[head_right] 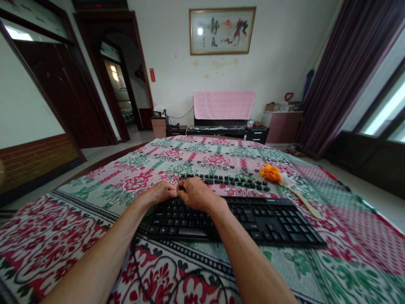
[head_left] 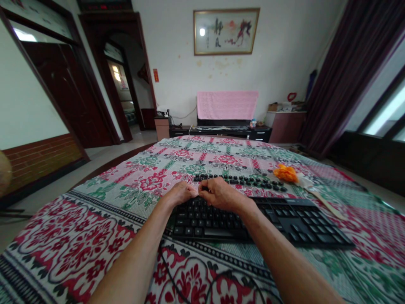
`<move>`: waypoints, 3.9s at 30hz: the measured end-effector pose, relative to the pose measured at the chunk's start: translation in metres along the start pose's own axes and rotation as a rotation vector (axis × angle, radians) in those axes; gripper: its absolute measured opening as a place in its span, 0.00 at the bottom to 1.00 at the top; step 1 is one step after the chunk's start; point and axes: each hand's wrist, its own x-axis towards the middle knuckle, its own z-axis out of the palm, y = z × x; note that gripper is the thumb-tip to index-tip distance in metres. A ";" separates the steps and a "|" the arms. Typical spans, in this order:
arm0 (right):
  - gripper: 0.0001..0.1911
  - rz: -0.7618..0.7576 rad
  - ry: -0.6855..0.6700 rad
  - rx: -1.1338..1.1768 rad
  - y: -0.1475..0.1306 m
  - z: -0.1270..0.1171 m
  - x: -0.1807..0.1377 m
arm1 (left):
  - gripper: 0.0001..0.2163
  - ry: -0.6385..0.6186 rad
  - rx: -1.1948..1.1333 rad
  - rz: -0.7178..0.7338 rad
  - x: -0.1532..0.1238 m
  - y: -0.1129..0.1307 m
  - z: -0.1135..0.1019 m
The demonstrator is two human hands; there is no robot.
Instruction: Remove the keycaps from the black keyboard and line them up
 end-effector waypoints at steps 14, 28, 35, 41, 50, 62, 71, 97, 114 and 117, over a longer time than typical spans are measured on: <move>0.08 0.129 0.059 0.152 0.018 0.009 0.001 | 0.12 -0.002 0.112 0.068 -0.004 0.007 -0.003; 0.10 -0.046 0.109 -0.094 -0.011 -0.019 0.003 | 0.13 -0.027 0.212 0.166 -0.002 0.004 -0.004; 0.10 0.154 0.263 -0.031 0.021 -0.027 0.001 | 0.11 0.007 0.121 0.067 -0.008 0.030 -0.005; 0.09 0.212 0.232 -0.191 0.036 -0.021 -0.001 | 0.13 -0.154 0.115 0.150 -0.009 0.049 0.010; 0.10 0.210 0.233 -0.198 0.038 -0.019 -0.007 | 0.10 -0.091 0.226 0.269 -0.008 0.049 0.020; 0.09 0.212 0.330 -0.216 0.042 -0.008 -0.001 | 0.08 0.380 0.313 -0.100 0.002 0.013 -0.011; 0.10 0.190 0.354 -0.124 0.042 -0.006 -0.001 | 0.12 0.370 0.379 -0.093 0.014 -0.002 -0.004; 0.10 0.172 0.354 -0.157 0.041 -0.004 -0.002 | 0.13 0.320 0.298 -0.036 0.038 -0.019 -0.015; 0.10 0.184 0.362 -0.151 0.046 -0.001 -0.002 | 0.15 0.309 0.308 -0.059 0.052 -0.034 -0.013; 0.10 0.188 0.357 -0.154 0.045 -0.002 -0.002 | 0.16 0.314 0.288 -0.073 0.053 -0.035 -0.013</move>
